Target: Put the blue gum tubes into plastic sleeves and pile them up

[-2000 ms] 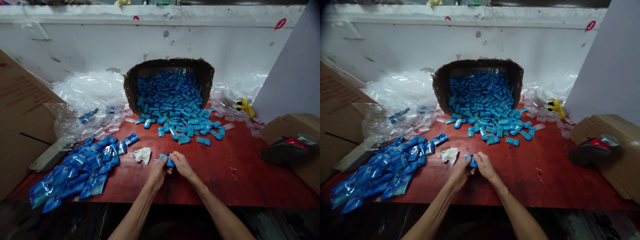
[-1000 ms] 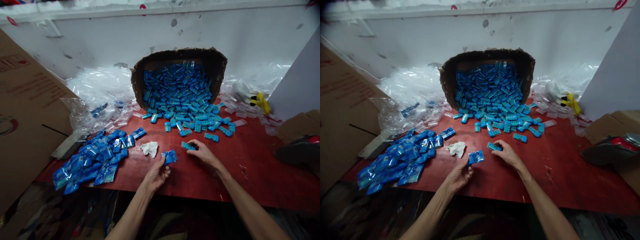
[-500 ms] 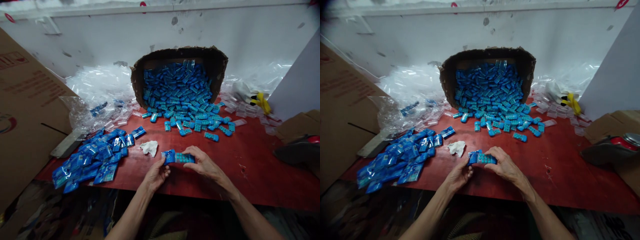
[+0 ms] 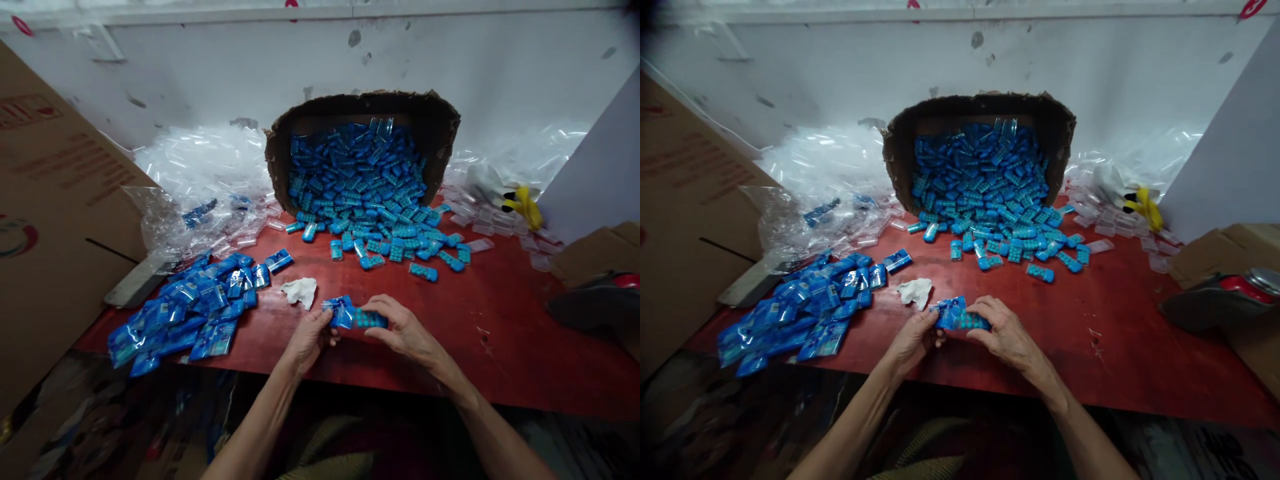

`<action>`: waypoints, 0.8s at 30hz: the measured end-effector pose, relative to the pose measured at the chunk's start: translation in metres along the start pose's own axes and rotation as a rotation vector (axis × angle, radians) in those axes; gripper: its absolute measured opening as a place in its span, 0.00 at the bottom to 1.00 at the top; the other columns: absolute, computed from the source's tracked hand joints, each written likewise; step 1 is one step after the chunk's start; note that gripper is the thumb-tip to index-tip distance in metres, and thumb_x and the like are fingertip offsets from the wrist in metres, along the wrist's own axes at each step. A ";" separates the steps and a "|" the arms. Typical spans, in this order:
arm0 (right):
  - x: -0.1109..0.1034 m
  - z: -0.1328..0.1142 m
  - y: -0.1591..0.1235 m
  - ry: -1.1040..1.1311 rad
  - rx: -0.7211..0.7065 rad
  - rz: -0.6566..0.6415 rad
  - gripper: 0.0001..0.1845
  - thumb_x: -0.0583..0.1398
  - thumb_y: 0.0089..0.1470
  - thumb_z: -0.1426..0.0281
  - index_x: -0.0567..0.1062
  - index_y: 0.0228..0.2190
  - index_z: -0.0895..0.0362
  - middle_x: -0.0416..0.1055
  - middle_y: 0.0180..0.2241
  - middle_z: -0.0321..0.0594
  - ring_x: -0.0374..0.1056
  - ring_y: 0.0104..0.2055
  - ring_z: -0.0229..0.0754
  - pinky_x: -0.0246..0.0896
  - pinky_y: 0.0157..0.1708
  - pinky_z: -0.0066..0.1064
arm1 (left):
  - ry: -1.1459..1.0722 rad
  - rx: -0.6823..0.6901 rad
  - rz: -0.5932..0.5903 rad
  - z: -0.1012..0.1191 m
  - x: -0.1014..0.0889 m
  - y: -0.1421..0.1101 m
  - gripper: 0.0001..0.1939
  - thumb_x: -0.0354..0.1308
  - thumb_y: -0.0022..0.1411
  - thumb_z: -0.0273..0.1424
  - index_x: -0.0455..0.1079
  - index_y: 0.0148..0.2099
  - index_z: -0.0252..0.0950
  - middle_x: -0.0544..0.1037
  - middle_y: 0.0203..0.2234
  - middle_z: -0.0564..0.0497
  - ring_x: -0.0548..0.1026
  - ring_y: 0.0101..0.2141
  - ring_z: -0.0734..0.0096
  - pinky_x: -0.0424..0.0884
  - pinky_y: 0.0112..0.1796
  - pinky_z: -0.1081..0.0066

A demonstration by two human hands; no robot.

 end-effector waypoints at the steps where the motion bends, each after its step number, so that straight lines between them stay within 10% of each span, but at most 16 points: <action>1: 0.003 -0.002 -0.002 0.011 0.004 0.020 0.15 0.58 0.48 0.68 0.68 0.41 0.54 0.65 0.40 0.42 0.62 0.41 0.41 0.59 0.42 0.34 | 0.022 0.019 0.009 0.000 0.001 0.000 0.12 0.59 0.48 0.36 0.66 0.27 0.31 0.69 0.14 0.52 0.67 0.16 0.78 0.60 0.16 0.79; 15: 0.056 -0.005 -0.018 -0.046 0.065 0.312 0.20 0.52 0.52 0.71 0.64 0.48 0.55 0.60 0.46 0.48 0.58 0.49 0.47 0.58 0.47 0.40 | -0.220 0.005 0.159 -0.014 0.017 -0.007 0.14 0.62 0.45 0.31 0.67 0.35 0.33 0.75 0.25 0.51 0.72 0.23 0.75 0.69 0.26 0.74; 20: 0.039 -0.008 -0.013 0.419 0.118 0.113 0.18 0.52 0.53 0.72 0.65 0.47 0.52 0.60 0.47 0.43 0.57 0.50 0.42 0.52 0.51 0.37 | -0.174 -0.186 0.019 -0.008 0.007 -0.008 0.11 0.59 0.48 0.29 0.67 0.36 0.32 0.75 0.27 0.49 0.73 0.25 0.72 0.69 0.25 0.75; 24: 0.035 0.006 -0.010 0.953 0.280 -0.087 0.31 0.60 0.44 0.71 0.58 0.51 0.48 0.58 0.46 0.40 0.63 0.39 0.39 0.63 0.35 0.31 | -0.135 -0.196 -0.155 -0.004 0.002 -0.010 0.13 0.58 0.49 0.29 0.67 0.40 0.33 0.75 0.25 0.48 0.72 0.23 0.73 0.66 0.22 0.76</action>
Point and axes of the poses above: each hand's wrist, its own y-axis towards the middle knuckle, its own x-axis out of the palm, z = x × y, the point moved 3 cm from there along y, towards the middle knuckle
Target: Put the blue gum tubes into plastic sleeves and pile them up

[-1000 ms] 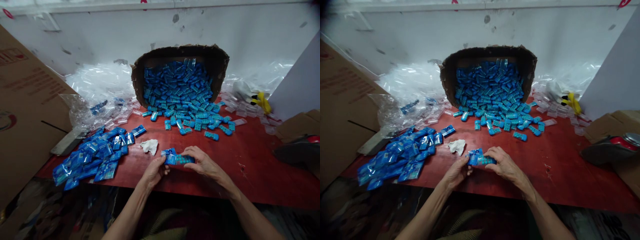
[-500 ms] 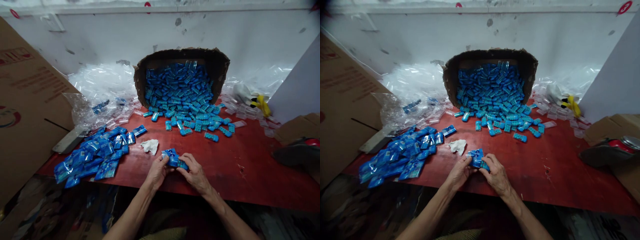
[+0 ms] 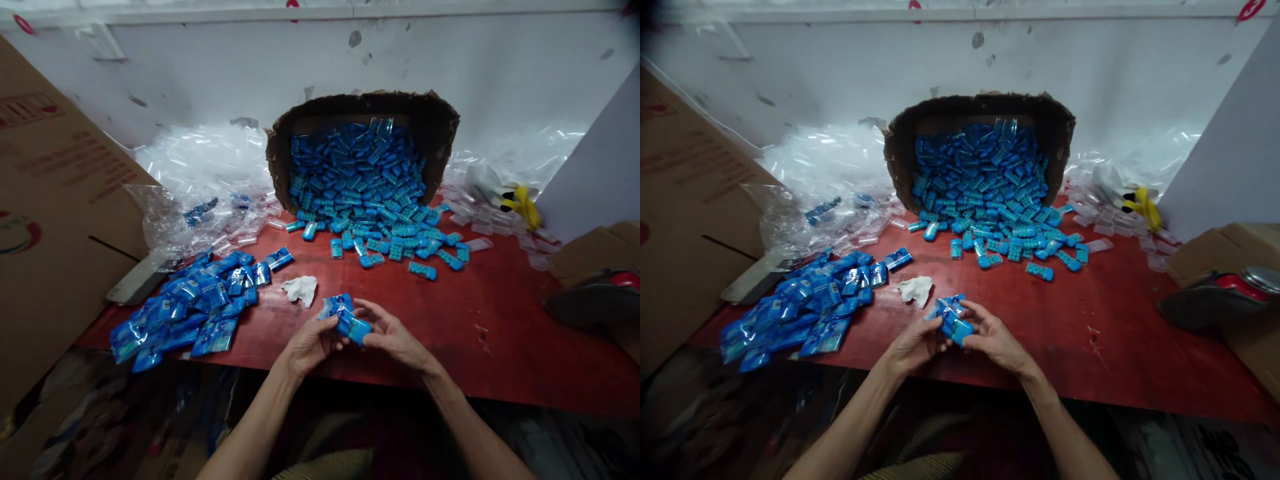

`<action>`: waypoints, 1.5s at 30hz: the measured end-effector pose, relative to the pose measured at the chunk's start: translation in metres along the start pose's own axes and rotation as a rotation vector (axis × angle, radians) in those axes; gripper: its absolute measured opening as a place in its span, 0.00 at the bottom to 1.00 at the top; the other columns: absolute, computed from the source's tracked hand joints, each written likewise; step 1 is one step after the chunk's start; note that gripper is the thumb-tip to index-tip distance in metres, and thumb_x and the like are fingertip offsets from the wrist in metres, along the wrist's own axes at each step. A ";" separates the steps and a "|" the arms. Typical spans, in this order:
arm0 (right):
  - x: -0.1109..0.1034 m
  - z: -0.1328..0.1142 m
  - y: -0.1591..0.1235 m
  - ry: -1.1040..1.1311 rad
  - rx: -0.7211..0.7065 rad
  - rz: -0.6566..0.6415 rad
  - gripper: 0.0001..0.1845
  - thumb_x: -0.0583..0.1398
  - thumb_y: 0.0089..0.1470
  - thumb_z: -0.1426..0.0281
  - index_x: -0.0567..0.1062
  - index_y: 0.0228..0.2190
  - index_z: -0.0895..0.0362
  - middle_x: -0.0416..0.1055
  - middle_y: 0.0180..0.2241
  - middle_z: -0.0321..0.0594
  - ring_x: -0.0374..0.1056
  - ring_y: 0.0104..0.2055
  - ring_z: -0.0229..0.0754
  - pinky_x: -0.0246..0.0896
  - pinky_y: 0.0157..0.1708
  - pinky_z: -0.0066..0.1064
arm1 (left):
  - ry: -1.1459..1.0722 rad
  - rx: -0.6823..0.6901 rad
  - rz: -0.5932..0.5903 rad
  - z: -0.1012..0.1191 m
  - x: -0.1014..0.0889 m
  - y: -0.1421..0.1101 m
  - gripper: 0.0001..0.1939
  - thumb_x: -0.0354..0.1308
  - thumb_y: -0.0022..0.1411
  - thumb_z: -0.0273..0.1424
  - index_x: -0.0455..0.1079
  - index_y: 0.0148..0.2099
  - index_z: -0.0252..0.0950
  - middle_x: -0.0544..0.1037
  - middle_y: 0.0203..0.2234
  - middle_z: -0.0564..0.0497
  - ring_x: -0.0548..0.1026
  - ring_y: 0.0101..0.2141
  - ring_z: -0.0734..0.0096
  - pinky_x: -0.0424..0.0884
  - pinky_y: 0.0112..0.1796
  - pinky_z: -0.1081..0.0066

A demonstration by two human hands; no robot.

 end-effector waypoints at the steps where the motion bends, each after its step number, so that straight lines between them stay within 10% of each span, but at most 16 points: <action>1: -0.001 0.002 0.001 0.071 0.037 -0.041 0.33 0.61 0.42 0.71 0.58 0.51 0.48 0.58 0.46 0.40 0.63 0.37 0.38 0.63 0.32 0.29 | 0.001 0.007 -0.032 -0.001 0.001 0.000 0.14 0.58 0.50 0.28 0.67 0.41 0.33 0.75 0.27 0.48 0.72 0.25 0.73 0.66 0.23 0.76; 11: 0.004 0.004 0.008 0.114 0.055 -0.075 0.42 0.66 0.33 0.76 0.58 0.51 0.46 0.60 0.42 0.36 0.61 0.37 0.34 0.58 0.34 0.25 | -0.032 0.054 -0.202 -0.012 0.017 0.002 0.20 0.57 0.51 0.31 0.64 0.48 0.34 0.72 0.41 0.43 0.71 0.39 0.64 0.63 0.41 0.65; 37: 0.014 0.017 0.009 0.160 0.140 -0.132 0.31 0.60 0.43 0.69 0.58 0.50 0.52 0.66 0.33 0.34 0.58 0.21 0.28 0.59 0.21 0.23 | 0.010 0.170 -0.053 -0.023 0.023 -0.013 0.14 0.56 0.52 0.33 0.67 0.40 0.31 0.76 0.28 0.45 0.74 0.25 0.67 0.69 0.33 0.63; 45: -0.013 0.016 0.038 -0.730 -0.125 0.211 0.16 0.56 0.49 0.69 0.68 0.42 0.56 0.65 0.34 0.38 0.62 0.35 0.37 0.58 0.38 0.31 | -0.349 0.809 0.301 0.105 -0.032 -0.066 0.27 0.45 0.52 0.50 0.66 0.40 0.32 0.75 0.35 0.41 0.73 0.37 0.61 0.70 0.36 0.62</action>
Point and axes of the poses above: each hand's wrist, its own y-axis towards the middle knuckle, its own x-axis out of the palm, z = x × y, the point moved 3 cm from there along y, towards the middle knuckle
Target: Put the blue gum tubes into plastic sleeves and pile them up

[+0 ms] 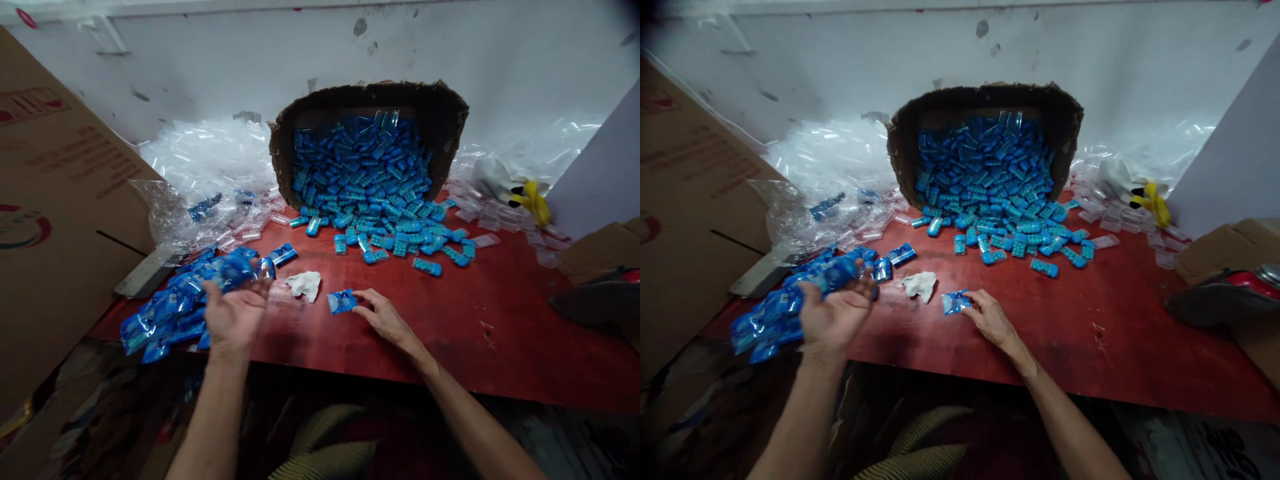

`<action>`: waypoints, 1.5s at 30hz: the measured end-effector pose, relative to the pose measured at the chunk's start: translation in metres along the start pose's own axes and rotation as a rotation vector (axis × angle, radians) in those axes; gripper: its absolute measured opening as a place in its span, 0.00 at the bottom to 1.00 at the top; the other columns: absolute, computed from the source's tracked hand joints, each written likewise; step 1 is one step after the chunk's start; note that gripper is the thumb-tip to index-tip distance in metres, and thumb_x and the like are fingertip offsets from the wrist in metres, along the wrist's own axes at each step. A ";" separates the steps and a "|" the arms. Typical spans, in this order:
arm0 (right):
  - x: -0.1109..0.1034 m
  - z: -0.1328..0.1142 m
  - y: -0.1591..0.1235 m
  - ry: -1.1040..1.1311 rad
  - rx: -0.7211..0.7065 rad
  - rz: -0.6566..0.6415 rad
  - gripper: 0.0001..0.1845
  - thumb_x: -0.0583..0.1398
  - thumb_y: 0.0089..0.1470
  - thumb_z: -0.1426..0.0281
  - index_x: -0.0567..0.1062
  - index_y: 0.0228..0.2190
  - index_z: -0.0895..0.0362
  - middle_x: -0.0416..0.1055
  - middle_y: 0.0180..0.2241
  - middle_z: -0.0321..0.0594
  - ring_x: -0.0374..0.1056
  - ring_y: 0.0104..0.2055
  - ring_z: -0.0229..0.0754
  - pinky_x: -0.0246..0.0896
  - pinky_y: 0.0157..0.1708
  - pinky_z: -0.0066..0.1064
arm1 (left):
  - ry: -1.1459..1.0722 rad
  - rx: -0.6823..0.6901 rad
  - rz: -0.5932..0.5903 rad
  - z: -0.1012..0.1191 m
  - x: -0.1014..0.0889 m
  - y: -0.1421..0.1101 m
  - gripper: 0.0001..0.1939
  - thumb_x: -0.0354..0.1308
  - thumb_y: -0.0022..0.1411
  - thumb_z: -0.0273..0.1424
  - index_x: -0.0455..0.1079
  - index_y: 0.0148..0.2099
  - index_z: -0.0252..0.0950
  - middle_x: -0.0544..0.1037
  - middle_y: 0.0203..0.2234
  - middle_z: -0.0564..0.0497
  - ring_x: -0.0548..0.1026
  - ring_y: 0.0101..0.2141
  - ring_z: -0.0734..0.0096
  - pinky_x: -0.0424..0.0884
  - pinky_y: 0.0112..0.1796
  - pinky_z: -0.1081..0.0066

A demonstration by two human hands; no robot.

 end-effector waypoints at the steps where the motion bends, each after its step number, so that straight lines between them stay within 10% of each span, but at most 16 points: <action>1: 0.000 0.002 0.004 -0.104 -0.017 0.034 0.14 0.55 0.50 0.69 0.69 0.41 0.55 0.65 0.34 0.39 0.62 0.36 0.38 0.57 0.39 0.31 | -0.033 0.084 0.041 0.016 -0.003 0.008 0.29 0.42 0.53 0.51 0.65 0.41 0.30 0.74 0.36 0.39 0.72 0.39 0.61 0.71 0.35 0.64; 5: 0.008 0.008 0.017 -0.484 -0.007 0.063 0.09 0.55 0.50 0.71 0.71 0.35 0.53 0.65 0.33 0.38 0.62 0.36 0.38 0.56 0.33 0.27 | 0.061 -0.093 0.153 0.010 -0.015 0.013 0.20 0.41 0.60 0.40 0.64 0.41 0.28 0.75 0.32 0.40 0.74 0.36 0.64 0.71 0.32 0.66; 13: 0.017 0.008 0.017 -0.596 0.021 0.123 0.09 0.51 0.53 0.73 0.69 0.26 0.56 0.66 0.28 0.38 0.62 0.31 0.37 0.52 0.28 0.25 | 0.398 -0.559 0.102 -0.120 -0.028 -0.046 0.10 0.57 0.50 0.31 0.63 0.35 0.32 0.74 0.22 0.50 0.70 0.17 0.77 0.64 0.20 0.77; 21: 0.012 -0.020 -0.001 -0.179 -0.040 0.156 0.08 0.52 0.50 0.70 0.69 0.25 0.57 0.64 0.26 0.36 0.61 0.27 0.35 0.55 0.30 0.26 | 0.558 -0.403 0.031 -0.139 -0.012 -0.034 0.15 0.61 0.44 0.36 0.64 0.32 0.32 0.70 0.19 0.54 0.67 0.16 0.80 0.58 0.17 0.80; 25: 0.016 -0.010 0.004 0.192 0.140 0.130 0.15 0.56 0.45 0.66 0.69 0.36 0.58 0.66 0.29 0.37 0.61 0.27 0.35 0.58 0.28 0.26 | 0.584 -0.353 0.024 -0.142 -0.014 -0.031 0.14 0.61 0.43 0.36 0.67 0.29 0.31 0.70 0.17 0.53 0.66 0.16 0.80 0.58 0.18 0.79; 28: 0.025 -0.001 0.010 0.357 0.252 0.037 0.10 0.55 0.44 0.65 0.69 0.26 0.60 0.63 0.20 0.32 0.58 0.22 0.33 0.55 0.22 0.24 | 0.614 -0.282 0.025 -0.144 -0.014 -0.030 0.13 0.62 0.40 0.35 0.68 0.27 0.30 0.70 0.16 0.53 0.65 0.16 0.79 0.58 0.18 0.79; 36: 0.031 -0.003 0.015 0.251 0.282 0.240 0.10 0.52 0.47 0.65 0.62 0.19 0.57 0.59 0.18 0.31 0.55 0.21 0.33 0.52 0.22 0.25 | 0.660 -0.086 0.104 -0.149 -0.002 -0.017 0.10 0.62 0.38 0.33 0.65 0.22 0.32 0.66 0.13 0.57 0.63 0.16 0.79 0.60 0.18 0.78; 45: 0.033 0.006 0.000 0.120 0.246 0.190 0.14 0.49 0.48 0.59 0.61 0.21 0.55 0.61 0.17 0.32 0.59 0.21 0.37 0.54 0.20 0.25 | 0.766 -0.068 0.104 -0.159 -0.003 -0.030 0.08 0.54 0.45 0.33 0.62 0.21 0.33 0.62 0.13 0.58 0.59 0.16 0.81 0.58 0.18 0.79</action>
Point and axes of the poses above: each hand's wrist, its own y-axis towards the middle knuckle, its own x-axis out of the palm, z = x × y, the point moved 3 cm from there along y, towards the middle knuckle
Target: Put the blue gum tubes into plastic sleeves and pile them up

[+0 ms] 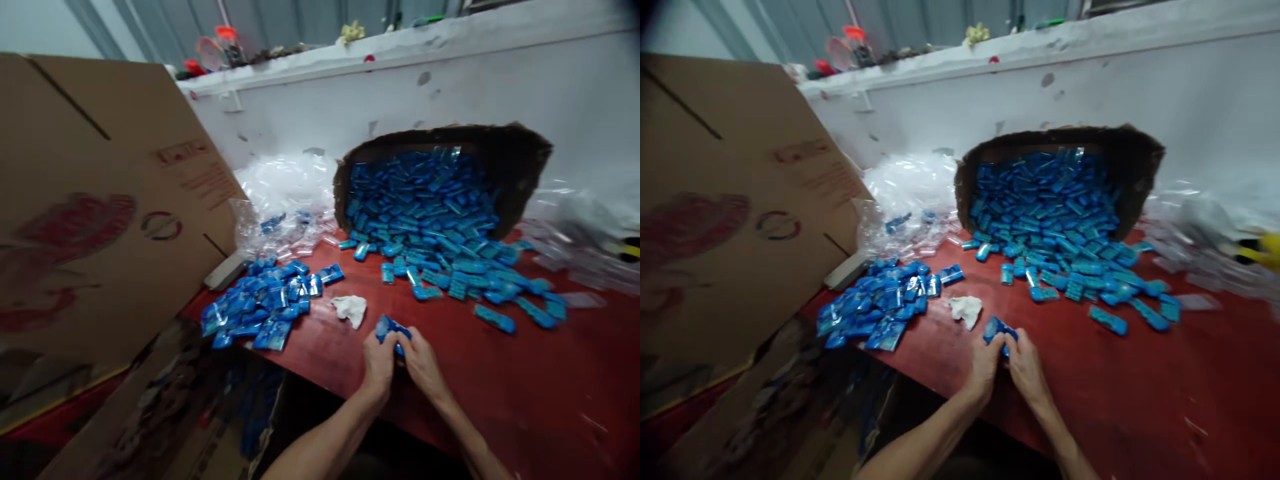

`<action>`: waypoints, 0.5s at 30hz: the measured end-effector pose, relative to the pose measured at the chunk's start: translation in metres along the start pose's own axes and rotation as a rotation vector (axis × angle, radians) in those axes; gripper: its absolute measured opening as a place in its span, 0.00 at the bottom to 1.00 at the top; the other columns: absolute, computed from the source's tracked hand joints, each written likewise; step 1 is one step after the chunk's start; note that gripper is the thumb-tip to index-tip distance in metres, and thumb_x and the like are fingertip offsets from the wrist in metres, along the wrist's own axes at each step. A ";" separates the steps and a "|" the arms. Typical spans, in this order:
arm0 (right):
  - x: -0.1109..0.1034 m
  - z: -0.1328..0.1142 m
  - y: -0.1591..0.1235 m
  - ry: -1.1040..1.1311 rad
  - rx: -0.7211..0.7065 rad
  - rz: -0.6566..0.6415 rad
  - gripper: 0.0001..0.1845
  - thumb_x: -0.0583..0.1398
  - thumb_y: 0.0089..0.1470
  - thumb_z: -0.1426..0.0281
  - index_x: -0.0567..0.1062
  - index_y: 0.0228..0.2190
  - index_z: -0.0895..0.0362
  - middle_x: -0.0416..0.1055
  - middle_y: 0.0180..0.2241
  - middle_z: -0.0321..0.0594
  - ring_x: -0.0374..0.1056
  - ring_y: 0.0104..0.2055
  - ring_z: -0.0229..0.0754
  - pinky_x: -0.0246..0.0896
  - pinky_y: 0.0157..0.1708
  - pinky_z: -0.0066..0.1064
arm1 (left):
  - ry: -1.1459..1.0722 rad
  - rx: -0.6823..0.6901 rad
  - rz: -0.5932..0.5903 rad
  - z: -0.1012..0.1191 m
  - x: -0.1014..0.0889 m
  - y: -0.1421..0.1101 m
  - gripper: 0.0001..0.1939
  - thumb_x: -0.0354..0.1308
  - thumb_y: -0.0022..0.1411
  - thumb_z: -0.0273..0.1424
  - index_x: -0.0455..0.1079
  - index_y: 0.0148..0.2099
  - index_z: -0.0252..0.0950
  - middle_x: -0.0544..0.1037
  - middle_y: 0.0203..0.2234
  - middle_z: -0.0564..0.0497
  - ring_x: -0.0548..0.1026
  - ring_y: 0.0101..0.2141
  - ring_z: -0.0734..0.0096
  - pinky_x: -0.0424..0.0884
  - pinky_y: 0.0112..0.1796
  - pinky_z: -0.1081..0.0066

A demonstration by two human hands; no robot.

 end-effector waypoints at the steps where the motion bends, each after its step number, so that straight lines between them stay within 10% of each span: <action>1: 0.001 0.002 0.000 -0.017 -0.012 -0.006 0.14 0.49 0.48 0.58 0.61 0.21 0.55 0.61 0.17 0.32 0.59 0.21 0.37 0.54 0.20 0.26 | 0.002 0.001 0.013 -0.002 0.001 0.000 0.09 0.54 0.46 0.33 0.62 0.21 0.33 0.61 0.14 0.58 0.59 0.16 0.81 0.57 0.18 0.79; 13: -0.018 -0.019 0.021 -0.101 -0.139 -0.384 0.19 0.46 0.53 0.58 0.66 0.22 0.58 0.61 0.19 0.32 0.57 0.22 0.34 0.53 0.23 0.25 | -0.203 -0.325 -0.312 0.013 -0.022 0.000 0.16 0.59 0.44 0.39 0.65 0.29 0.31 0.70 0.16 0.53 0.64 0.14 0.80 0.56 0.16 0.79; 15: -0.033 -0.024 0.038 -0.283 -0.227 -0.252 0.14 0.49 0.53 0.61 0.68 0.30 0.58 0.66 0.29 0.37 0.62 0.32 0.38 0.56 0.31 0.27 | -0.267 -0.387 -0.301 0.013 -0.024 0.001 0.15 0.59 0.46 0.39 0.63 0.28 0.32 0.69 0.15 0.53 0.65 0.14 0.80 0.57 0.16 0.79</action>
Point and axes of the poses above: each hand's wrist, its own y-axis towards the middle knuckle, its own x-axis out of the palm, z = x × y, the point moved 3 cm from there along y, towards the middle knuckle
